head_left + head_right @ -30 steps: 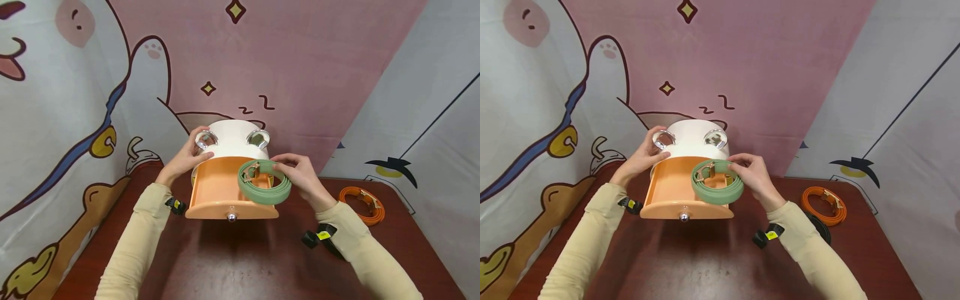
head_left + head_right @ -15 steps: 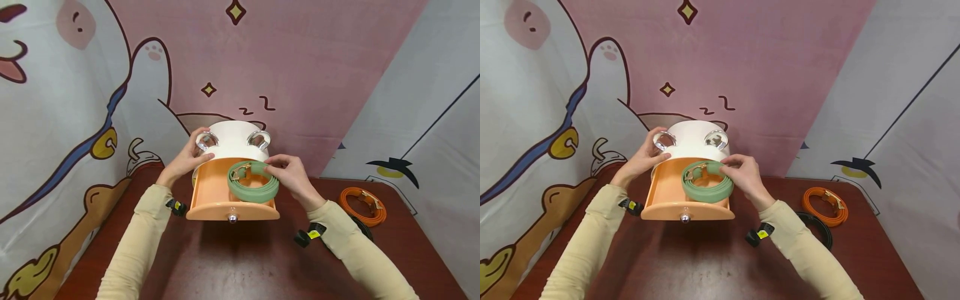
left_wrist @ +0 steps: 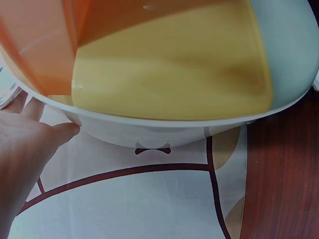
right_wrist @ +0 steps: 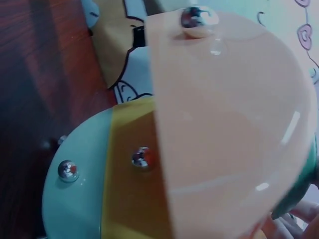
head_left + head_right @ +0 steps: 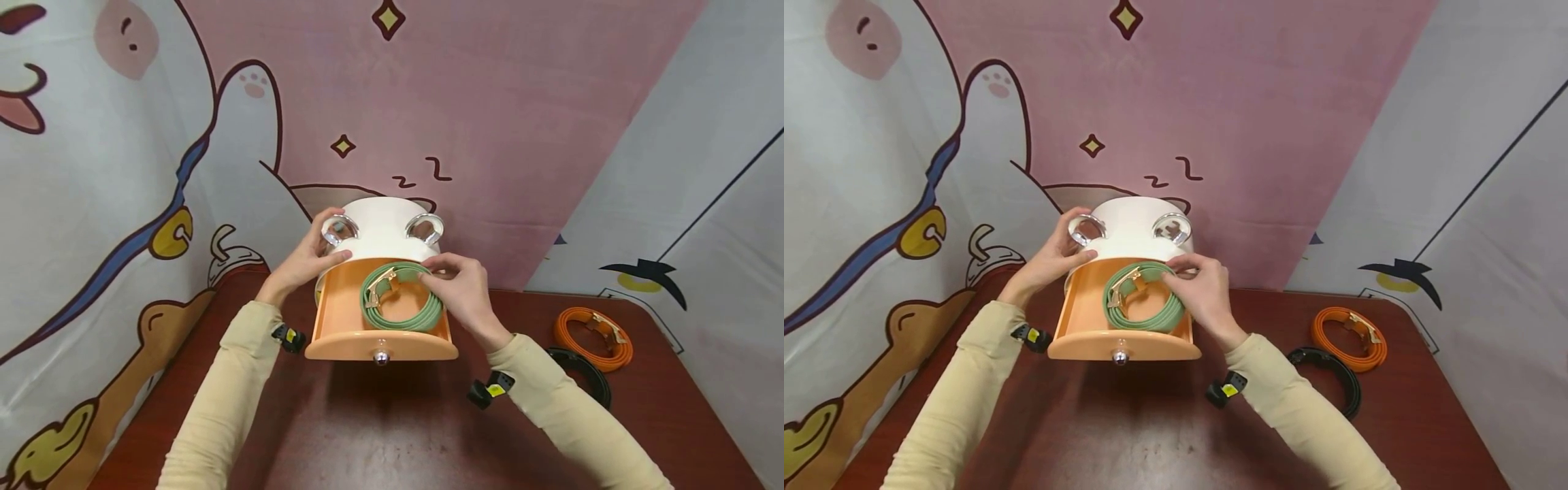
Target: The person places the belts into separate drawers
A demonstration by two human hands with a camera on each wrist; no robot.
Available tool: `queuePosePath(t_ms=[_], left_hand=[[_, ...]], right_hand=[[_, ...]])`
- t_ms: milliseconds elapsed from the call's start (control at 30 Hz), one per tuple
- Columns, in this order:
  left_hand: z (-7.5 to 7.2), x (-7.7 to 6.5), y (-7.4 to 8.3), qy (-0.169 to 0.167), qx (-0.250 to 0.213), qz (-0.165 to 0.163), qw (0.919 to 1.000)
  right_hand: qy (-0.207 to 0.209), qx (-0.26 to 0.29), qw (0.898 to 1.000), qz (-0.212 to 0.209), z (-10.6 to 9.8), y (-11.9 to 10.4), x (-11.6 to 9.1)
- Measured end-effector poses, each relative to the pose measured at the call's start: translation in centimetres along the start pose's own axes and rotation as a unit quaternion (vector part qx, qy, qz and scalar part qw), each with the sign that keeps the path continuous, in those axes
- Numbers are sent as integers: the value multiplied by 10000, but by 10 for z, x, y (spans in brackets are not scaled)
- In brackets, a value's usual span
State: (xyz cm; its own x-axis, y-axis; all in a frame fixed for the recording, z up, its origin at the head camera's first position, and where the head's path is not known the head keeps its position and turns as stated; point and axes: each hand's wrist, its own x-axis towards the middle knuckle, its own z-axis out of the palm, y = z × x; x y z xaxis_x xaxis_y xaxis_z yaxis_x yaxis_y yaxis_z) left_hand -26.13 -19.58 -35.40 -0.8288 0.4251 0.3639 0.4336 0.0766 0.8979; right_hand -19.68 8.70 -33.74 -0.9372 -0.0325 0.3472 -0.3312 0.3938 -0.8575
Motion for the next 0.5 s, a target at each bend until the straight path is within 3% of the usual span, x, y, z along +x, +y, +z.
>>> queuePosePath(t_ms=[233, 500], left_hand=[[-1, 0, -2, -10, -78, 60, 10000], [0, 0, -2, 3, -112, 108, 9999]], right_hand=[[51, 17, 9983, -581, 13, 4, -5], [-140, 284, 9970, -699, 23, 6, -5]])
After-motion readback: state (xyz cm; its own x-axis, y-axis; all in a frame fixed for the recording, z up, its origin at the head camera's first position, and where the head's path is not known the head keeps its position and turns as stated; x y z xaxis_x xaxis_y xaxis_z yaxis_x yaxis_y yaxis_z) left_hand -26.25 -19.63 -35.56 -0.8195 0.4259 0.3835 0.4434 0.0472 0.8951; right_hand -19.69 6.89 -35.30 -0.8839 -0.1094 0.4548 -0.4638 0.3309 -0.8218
